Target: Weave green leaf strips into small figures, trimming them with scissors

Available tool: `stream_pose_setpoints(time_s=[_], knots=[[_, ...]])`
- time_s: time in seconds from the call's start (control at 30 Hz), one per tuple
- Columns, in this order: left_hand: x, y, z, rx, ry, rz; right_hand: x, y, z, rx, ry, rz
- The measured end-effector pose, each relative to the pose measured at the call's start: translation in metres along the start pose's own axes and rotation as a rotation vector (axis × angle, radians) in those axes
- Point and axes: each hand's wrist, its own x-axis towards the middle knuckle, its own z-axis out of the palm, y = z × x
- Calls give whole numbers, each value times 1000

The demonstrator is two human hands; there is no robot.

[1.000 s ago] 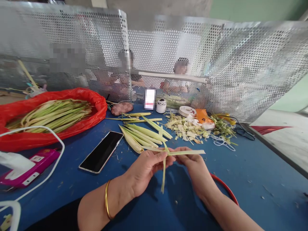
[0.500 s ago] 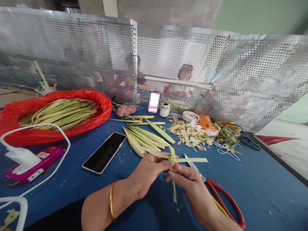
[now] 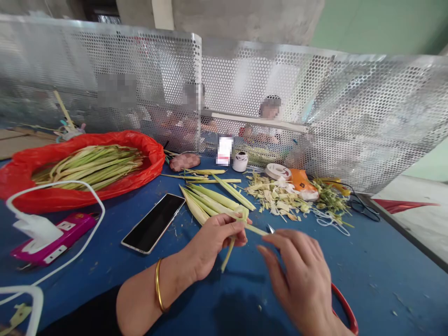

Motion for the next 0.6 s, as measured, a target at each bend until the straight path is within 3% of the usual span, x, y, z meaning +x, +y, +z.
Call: stream_pose_setpoints(time_s=[0.07,0.23,0.6], knots=[[-2,1,3,60,-12,1,3,5,0,-34,-28,31],[-3,-7,7,238,21,13,6,4,6,268,-379,260],[1,1,-1,233,-109,-155,15,5,-14,242,-539,256]])
